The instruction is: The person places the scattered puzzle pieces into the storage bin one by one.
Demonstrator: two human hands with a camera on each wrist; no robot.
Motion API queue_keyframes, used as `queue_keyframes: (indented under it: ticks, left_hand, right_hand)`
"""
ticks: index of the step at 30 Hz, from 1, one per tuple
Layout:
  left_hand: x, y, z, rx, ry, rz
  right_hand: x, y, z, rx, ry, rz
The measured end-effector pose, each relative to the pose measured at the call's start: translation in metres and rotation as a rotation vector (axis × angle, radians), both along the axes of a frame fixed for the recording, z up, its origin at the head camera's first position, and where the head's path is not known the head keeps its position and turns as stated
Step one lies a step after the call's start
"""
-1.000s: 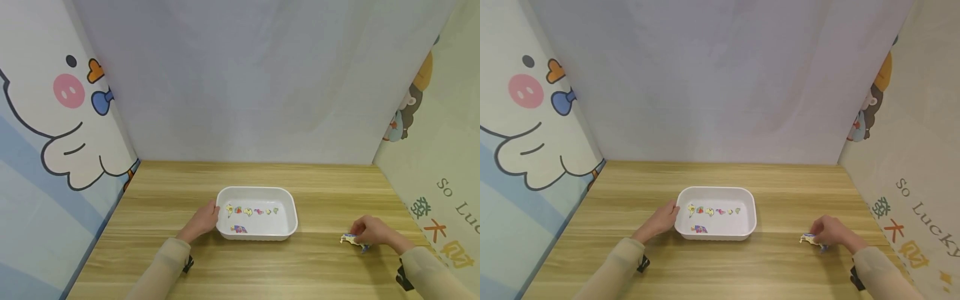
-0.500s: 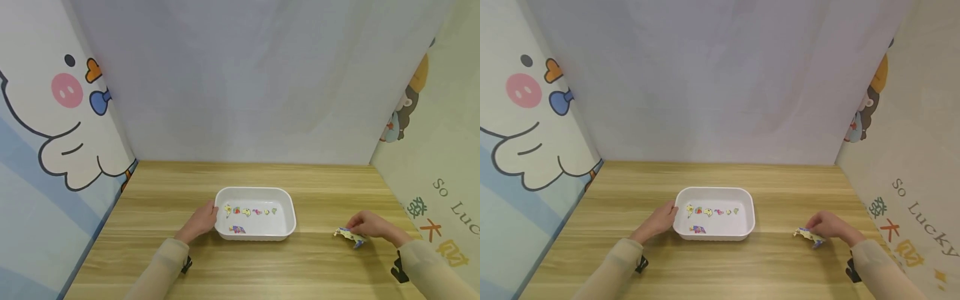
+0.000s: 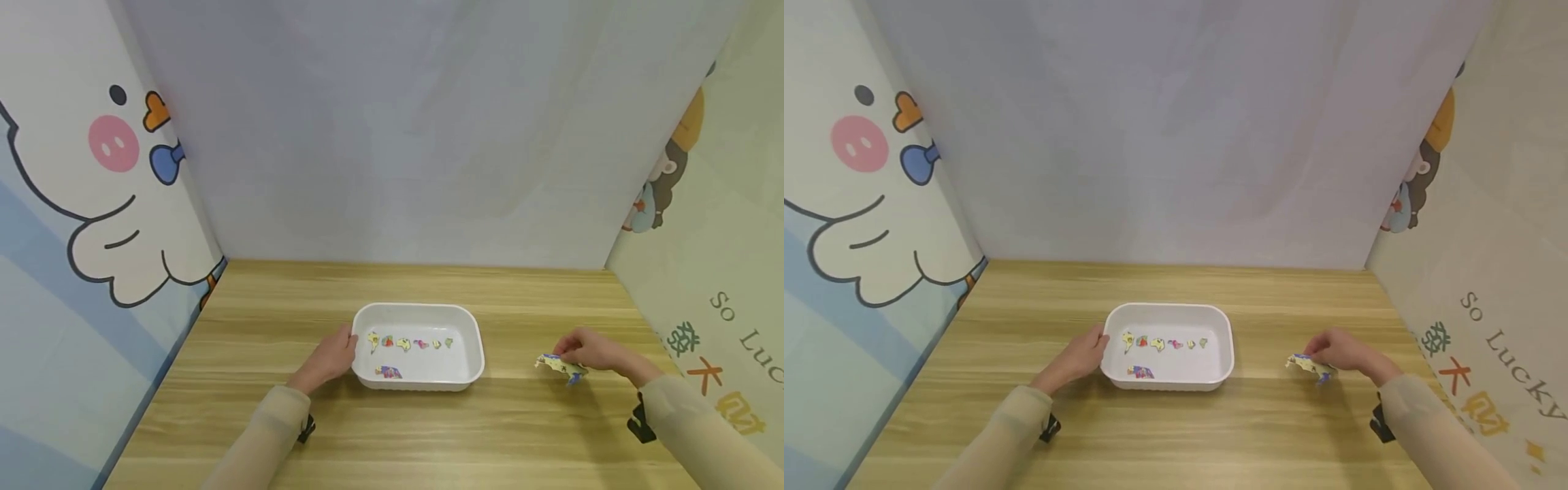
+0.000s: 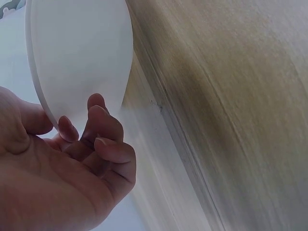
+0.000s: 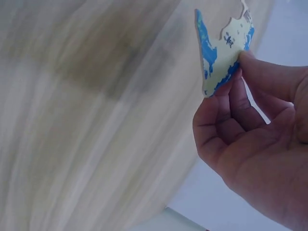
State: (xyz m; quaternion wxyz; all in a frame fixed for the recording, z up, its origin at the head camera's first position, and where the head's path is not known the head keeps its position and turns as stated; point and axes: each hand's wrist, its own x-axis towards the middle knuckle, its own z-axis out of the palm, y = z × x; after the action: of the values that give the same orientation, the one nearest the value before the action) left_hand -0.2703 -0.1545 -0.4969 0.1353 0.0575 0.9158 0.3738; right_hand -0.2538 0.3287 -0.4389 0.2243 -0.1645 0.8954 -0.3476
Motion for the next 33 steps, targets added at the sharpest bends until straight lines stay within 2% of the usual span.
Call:
queue_keyframes:
  ticks: [8,20,33]
  left_hand:
    - [0.0,0.0,-0.002,0.012,-0.012,0.018]
    - [0.003,-0.003,-0.007,0.026,-0.007,0.017]
    - [-0.002,0.0,-0.006,0.029,-0.002,0.012]
  right_hand:
    - [-0.016,-0.022,0.014,0.006,0.06,0.034]
    - [-0.035,-0.054,0.022,0.031,0.077,0.044]
    - [-0.046,-0.07,0.019,0.013,0.091,0.033]
